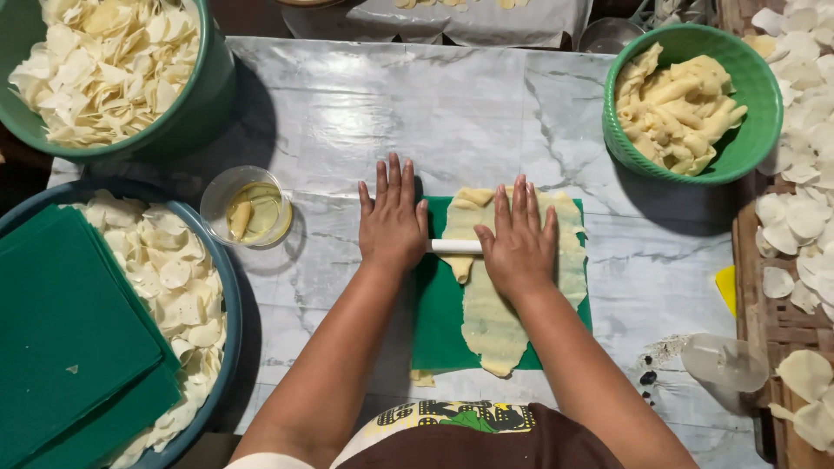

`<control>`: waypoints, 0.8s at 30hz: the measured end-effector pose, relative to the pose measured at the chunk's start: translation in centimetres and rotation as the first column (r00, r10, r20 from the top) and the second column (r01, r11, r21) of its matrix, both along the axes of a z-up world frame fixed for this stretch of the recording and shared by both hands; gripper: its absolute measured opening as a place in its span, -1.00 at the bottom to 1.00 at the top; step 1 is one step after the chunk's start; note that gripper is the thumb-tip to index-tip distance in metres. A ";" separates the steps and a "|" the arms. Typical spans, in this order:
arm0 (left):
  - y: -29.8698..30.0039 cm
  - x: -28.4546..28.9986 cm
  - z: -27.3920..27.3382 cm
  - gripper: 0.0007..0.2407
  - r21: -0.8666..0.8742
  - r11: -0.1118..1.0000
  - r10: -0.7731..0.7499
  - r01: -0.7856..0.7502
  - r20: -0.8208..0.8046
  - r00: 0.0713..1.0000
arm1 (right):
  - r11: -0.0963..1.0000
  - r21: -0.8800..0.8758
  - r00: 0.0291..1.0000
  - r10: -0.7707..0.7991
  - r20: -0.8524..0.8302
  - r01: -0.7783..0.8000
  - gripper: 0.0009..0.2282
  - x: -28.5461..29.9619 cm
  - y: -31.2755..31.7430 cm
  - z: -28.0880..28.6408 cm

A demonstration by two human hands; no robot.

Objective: Rolling out small portions of dough into thin sheets using a rolling pin on a silicone mat

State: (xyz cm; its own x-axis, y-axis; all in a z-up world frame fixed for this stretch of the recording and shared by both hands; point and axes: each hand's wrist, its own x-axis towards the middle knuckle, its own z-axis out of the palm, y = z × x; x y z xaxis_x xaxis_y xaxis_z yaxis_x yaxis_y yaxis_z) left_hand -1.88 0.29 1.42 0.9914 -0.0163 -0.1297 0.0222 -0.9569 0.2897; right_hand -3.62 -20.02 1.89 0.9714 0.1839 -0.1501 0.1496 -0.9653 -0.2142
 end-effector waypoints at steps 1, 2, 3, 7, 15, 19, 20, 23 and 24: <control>0.0 -0.8 -0.3 -0.44 -0.001 1.000 0.000 0.000 0.005 1.000 | 1.000 -0.001 1.000 0.000 0.005 0.000 -0.38 -0.9 -0.6 -0.6; 0.0 -2.1 -0.8 -0.43 0.016 1.000 -0.017 0.016 0.066 0.998 | 0.998 0.000 0.994 0.061 0.089 -0.061 -0.37 -2.2 -1.0 -1.3; 0.1 -3.4 -1.4 -0.43 0.033 0.999 -0.035 0.031 0.126 0.991 | 0.993 -0.004 0.978 0.120 0.171 -0.121 -0.36 -3.4 -1.5 -2.1; 0.3 -7.3 -2.8 -0.46 0.059 0.996 -0.071 0.063 0.142 0.987 | 0.983 0.021 0.972 0.176 0.159 -0.181 -0.37 -7.9 -2.9 -3.6; 0.1 -1.4 -2.1 -0.45 0.032 0.999 0.001 0.000 -0.017 1.000 | 0.994 0.001 0.970 0.106 0.217 -0.109 -0.37 -1.2 -1.3 -3.7; 0.2 -4.5 -1.6 -0.45 0.001 0.999 -0.032 0.032 -0.024 0.999 | 0.992 -0.011 0.968 0.125 0.216 -0.126 -0.37 -4.8 -2.2 -3.7; 0.4 -4.9 -1.6 -0.45 -0.004 0.999 -0.043 0.043 -0.041 0.998 | 0.991 0.049 0.976 0.114 0.185 -0.125 -0.42 -5.1 -2.7 -4.0; 1.2 -5.3 -2.2 -0.43 -0.027 0.997 -0.076 0.075 -0.034 0.997 | 0.986 0.092 0.971 0.119 0.209 -0.141 -0.55 -5.3 -4.7 -5.0; 1.4 -4.8 -2.4 -0.42 -0.045 0.994 -0.098 0.099 0.008 0.995 | 0.985 0.069 0.951 0.134 0.280 -0.159 -0.60 -4.7 -5.6 -5.3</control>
